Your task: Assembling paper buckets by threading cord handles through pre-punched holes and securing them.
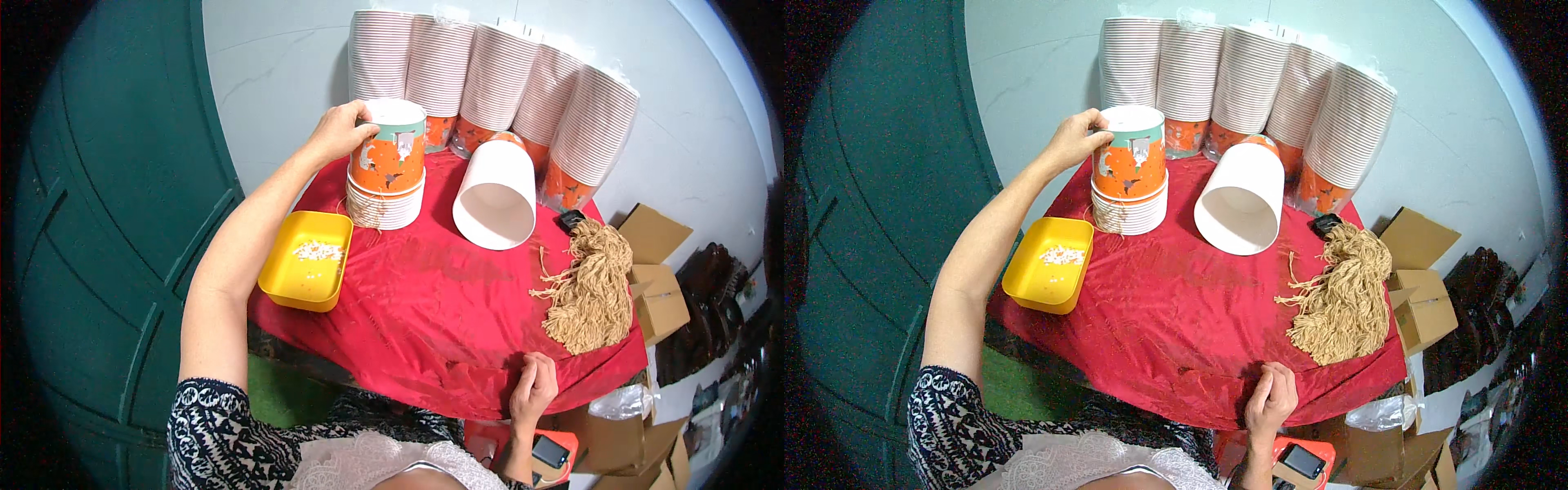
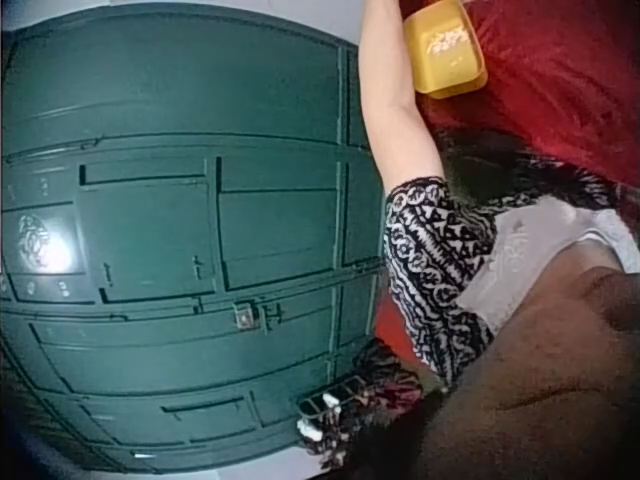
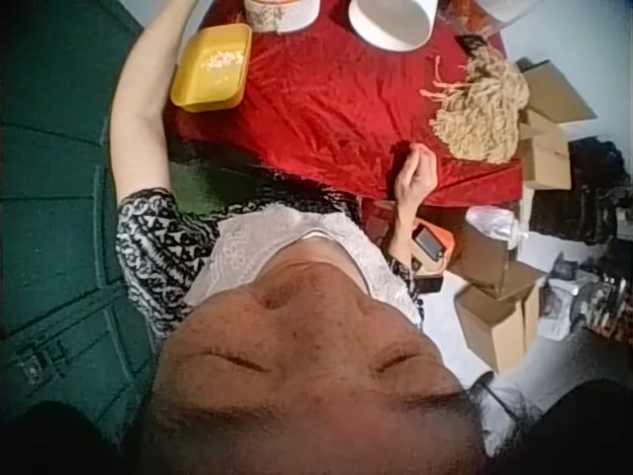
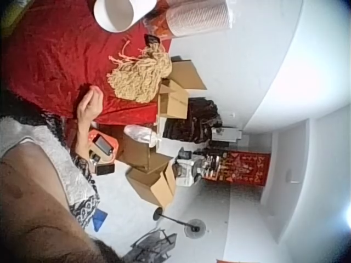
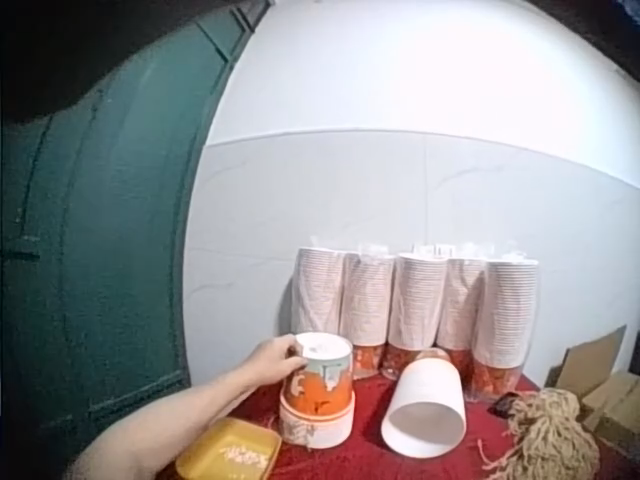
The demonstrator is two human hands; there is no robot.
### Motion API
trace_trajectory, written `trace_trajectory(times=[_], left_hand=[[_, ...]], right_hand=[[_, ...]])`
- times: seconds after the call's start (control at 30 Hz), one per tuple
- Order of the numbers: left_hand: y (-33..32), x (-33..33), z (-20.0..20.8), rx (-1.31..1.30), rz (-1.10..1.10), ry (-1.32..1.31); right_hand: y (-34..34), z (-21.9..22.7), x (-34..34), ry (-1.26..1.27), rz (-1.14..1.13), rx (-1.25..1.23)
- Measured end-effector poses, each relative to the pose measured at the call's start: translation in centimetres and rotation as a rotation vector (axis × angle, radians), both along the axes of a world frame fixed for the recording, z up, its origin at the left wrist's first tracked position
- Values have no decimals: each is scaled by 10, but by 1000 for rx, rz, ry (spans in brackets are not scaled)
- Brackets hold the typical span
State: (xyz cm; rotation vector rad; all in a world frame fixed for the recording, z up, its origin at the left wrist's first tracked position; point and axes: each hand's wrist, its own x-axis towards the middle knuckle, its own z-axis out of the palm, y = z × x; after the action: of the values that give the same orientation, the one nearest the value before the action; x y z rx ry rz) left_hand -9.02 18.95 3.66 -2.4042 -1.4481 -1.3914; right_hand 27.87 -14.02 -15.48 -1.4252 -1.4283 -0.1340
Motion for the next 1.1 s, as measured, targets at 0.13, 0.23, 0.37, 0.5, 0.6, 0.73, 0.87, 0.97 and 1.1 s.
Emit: trace_trajectory(times=[0.13, 0.23, 0.37, 0.5, 0.6, 0.73, 0.87, 0.97, 1.1], left_hand=[[-1, 0, -2, 27, 15, 21], [-2, -2, -4, 3, 36, 32], [-8, 2, -2, -6, 64, 95], [-8, 5, 2, 20, 54, 155], [2, -2, 25, -147, 37, 287], [24, 18, 54, -49, 72, 325], [47, 34, 66, -31, 67, 412], [62, 46, 70, -207, 60, 639], [72, 62, 49, -311, 303, 604]], right_hand=[[0, 0, -1, 20, 1, -16], [0, -1, 0, 26, 7, -21], [1, -4, 2, 15, 6, 4], [2, -3, 2, -12, 3, 51], [2, -1, -1, -6, 4, 55], [1, -2, 4, -23, 9, 69], [-1, 1, 1, 3, 29, 35], [-1, 2, 1, -10, 18, 45], [-1, 2, 1, -12, 15, 47]])
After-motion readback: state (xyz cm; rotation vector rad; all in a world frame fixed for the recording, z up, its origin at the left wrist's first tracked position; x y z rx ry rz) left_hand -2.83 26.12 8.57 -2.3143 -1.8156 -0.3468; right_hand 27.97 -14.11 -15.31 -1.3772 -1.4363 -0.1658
